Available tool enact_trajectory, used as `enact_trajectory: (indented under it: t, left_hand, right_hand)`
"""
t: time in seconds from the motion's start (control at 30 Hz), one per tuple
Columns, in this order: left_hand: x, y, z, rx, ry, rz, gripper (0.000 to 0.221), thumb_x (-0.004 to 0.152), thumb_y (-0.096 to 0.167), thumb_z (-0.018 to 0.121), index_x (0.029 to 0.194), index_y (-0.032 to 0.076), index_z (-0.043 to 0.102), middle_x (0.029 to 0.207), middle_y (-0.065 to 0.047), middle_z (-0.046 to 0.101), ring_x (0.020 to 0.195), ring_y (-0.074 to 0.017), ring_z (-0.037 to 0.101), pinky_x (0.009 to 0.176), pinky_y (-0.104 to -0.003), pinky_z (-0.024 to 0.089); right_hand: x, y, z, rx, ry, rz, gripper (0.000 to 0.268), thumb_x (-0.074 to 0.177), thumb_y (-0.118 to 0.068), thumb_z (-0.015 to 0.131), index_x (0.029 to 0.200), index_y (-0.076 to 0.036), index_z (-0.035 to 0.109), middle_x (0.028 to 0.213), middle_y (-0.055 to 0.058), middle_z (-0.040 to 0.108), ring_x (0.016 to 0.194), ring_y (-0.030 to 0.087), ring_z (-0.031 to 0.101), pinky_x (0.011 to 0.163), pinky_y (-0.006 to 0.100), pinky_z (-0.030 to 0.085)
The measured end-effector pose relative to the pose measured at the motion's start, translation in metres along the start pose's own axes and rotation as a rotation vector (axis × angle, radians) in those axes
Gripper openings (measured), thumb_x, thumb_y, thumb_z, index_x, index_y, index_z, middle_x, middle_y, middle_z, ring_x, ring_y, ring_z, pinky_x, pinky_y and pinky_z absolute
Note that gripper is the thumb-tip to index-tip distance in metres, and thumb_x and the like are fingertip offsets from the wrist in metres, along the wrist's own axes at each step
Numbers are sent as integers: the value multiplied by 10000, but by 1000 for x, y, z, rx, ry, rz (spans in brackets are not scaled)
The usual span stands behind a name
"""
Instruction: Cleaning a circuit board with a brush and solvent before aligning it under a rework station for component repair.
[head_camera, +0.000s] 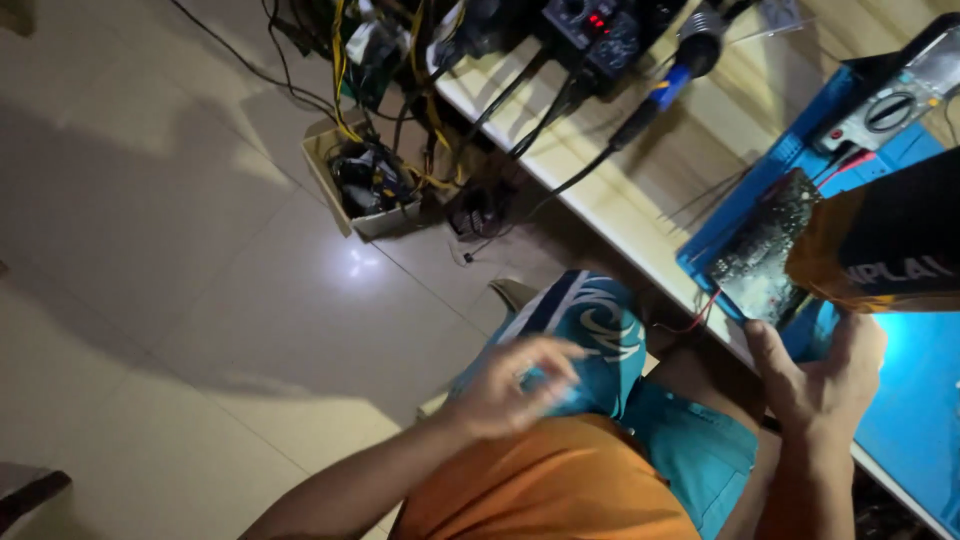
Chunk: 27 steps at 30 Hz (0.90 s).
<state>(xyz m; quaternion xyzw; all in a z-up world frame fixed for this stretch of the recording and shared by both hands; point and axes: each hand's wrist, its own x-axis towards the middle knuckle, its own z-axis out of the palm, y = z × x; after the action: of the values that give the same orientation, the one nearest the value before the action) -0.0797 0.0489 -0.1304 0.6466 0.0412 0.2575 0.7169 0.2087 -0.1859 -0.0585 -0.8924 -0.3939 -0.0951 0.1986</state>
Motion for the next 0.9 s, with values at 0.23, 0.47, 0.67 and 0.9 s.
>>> enact_trajectory:
  t: [0.23,0.47,0.67,0.9]
  left_hand:
    - [-35,-193,-93,-135,777,-421,128,1094,214,697,1105,97,748,924,-77,764,747,-163,738,693,-300,667]
    - [7,-307,-148,303,607,-412,260,1080,128,632,1303,112,763,1284,-62,809,1156,-212,774,1024,-319,557]
    - [65,-396,-157,204,688,-764,421,1029,380,512,1321,223,772,1376,-127,798,1351,-347,701,1105,-393,485]
    - [104,-449,-175,-130,892,-932,320,1032,427,604,1035,166,790,944,-96,751,948,-258,685,834,-401,503]
  right_hand:
    - [-4,-9,2,45,15,46,842,1061,-389,750,1701,91,487,1462,397,533,1364,598,548,1065,654,432]
    - [-8,-16,11,122,167,-40,827,1277,-550,410,1583,211,517,1427,353,488,1242,495,524,1031,585,434]
    - [-8,-19,17,135,233,-30,749,1358,-463,394,1569,241,542,1430,380,500,1293,569,657,1076,598,515]
    - [9,-77,27,72,283,30,683,1372,-440,406,1471,212,584,1315,352,563,1224,499,578,1108,556,460]
